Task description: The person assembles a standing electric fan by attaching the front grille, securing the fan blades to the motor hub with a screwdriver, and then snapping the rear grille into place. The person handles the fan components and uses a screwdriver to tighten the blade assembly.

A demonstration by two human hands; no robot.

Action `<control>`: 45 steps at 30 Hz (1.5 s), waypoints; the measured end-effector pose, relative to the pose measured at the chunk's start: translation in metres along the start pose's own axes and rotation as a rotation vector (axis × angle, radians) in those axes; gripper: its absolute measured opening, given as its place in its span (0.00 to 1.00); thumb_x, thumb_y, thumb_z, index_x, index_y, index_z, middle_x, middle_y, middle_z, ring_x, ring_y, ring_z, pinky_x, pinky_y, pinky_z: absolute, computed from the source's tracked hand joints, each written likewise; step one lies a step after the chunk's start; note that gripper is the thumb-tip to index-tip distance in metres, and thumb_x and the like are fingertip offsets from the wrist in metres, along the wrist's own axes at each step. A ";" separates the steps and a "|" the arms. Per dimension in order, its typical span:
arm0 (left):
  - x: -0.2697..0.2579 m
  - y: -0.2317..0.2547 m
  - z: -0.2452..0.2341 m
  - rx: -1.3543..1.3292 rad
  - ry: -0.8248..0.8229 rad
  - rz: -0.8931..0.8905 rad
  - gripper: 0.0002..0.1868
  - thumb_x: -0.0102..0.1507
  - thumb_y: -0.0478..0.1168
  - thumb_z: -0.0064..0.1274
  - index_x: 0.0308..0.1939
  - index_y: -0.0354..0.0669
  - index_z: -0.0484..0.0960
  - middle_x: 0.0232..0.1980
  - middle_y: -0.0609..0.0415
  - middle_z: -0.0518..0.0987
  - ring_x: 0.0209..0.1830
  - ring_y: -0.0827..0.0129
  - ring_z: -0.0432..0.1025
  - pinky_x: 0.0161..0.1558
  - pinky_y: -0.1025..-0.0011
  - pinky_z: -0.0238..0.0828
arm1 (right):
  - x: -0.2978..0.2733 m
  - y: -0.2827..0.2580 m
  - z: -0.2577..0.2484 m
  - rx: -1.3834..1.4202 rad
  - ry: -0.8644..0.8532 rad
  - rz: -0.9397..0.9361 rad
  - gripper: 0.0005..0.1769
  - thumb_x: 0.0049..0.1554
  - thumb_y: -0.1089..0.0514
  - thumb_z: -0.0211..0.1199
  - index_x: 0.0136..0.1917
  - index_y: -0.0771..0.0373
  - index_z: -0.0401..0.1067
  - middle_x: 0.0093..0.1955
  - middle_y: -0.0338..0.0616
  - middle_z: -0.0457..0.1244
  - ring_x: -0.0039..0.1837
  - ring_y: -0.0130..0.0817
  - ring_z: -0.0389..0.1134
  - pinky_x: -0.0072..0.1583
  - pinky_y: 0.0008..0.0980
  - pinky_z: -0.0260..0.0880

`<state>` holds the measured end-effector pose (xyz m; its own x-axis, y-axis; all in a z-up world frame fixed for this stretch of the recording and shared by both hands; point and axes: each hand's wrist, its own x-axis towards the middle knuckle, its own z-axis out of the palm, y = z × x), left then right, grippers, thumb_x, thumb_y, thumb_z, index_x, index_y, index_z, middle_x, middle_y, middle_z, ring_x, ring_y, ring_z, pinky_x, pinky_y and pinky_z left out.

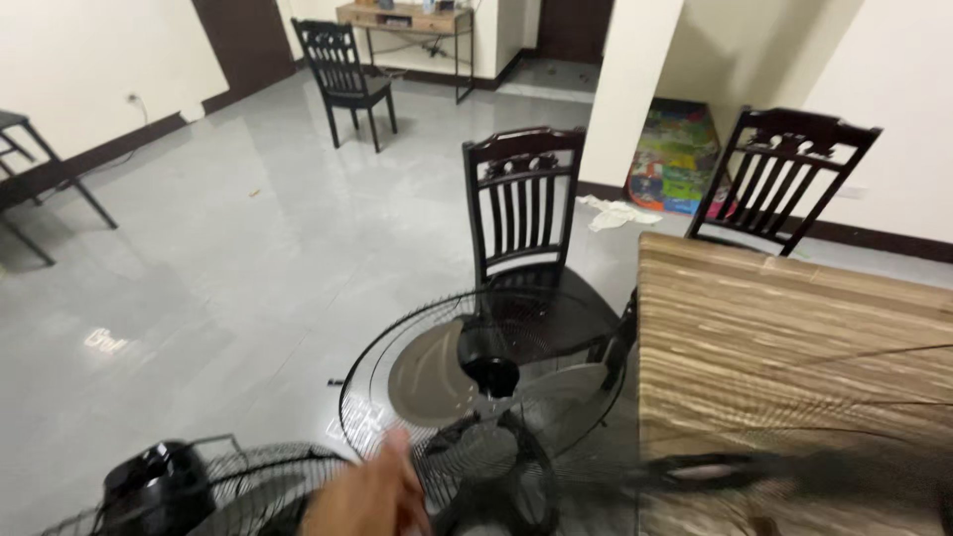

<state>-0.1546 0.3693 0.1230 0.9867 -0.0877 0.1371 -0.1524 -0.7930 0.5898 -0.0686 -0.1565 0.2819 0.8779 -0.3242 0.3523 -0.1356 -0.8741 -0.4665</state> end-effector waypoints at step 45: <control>-0.008 -0.014 0.063 -0.399 0.426 -0.438 0.57 0.60 0.50 0.63 0.77 0.27 0.40 0.79 0.28 0.50 0.80 0.45 0.49 0.74 0.61 0.47 | -0.005 -0.177 0.117 0.442 -0.232 -0.334 0.34 0.53 0.35 0.74 0.29 0.66 0.69 0.25 0.34 0.56 0.31 0.22 0.52 0.34 0.28 0.52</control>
<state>-0.1568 0.3429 0.0635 0.8663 0.4943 0.0720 0.1621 -0.4144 0.8955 0.0047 0.0419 0.2677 0.9242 0.0735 0.3748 0.3253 -0.6654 -0.6719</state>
